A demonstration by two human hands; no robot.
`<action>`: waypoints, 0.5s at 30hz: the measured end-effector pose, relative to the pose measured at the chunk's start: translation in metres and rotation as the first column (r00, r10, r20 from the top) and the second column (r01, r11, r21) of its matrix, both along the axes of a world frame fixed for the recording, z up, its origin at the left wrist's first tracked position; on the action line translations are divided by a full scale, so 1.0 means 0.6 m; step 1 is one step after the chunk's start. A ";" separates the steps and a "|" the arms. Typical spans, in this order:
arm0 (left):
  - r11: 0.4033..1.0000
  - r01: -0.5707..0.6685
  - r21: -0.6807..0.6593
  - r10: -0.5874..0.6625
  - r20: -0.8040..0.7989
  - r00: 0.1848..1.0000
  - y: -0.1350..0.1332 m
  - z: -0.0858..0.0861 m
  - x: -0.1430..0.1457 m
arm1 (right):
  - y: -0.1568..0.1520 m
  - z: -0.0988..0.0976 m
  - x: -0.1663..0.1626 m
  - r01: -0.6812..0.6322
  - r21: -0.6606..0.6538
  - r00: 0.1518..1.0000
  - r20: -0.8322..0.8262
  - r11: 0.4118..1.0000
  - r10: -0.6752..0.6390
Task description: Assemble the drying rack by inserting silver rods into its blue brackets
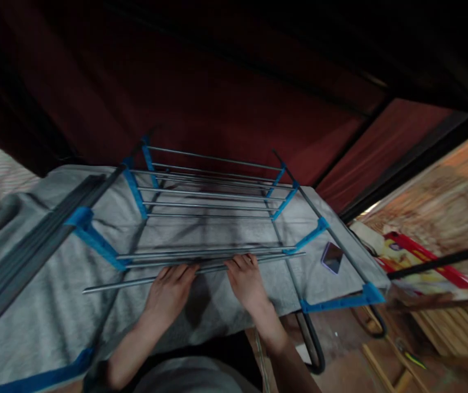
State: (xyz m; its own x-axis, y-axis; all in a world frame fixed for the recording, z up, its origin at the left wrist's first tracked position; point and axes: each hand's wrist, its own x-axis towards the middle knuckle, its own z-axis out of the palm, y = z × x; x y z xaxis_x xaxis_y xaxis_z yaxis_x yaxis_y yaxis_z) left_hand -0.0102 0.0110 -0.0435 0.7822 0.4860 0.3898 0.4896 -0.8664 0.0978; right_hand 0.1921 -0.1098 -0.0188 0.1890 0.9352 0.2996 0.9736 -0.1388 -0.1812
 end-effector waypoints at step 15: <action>0.991 0.109 0.072 -0.119 0.149 0.982 0.001 -0.002 -0.006 | -0.015 -0.008 0.000 -0.063 0.009 0.998 -0.018 0.998 0.063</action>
State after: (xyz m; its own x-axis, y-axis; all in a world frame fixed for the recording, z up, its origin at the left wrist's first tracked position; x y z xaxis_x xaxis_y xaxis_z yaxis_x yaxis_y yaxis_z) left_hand -0.0136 0.0117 -0.0449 0.7600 0.3679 0.5359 0.3711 -0.9224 0.1070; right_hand 0.1918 -0.1187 -0.0235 0.1355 0.9429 0.3044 0.9769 -0.0760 -0.1996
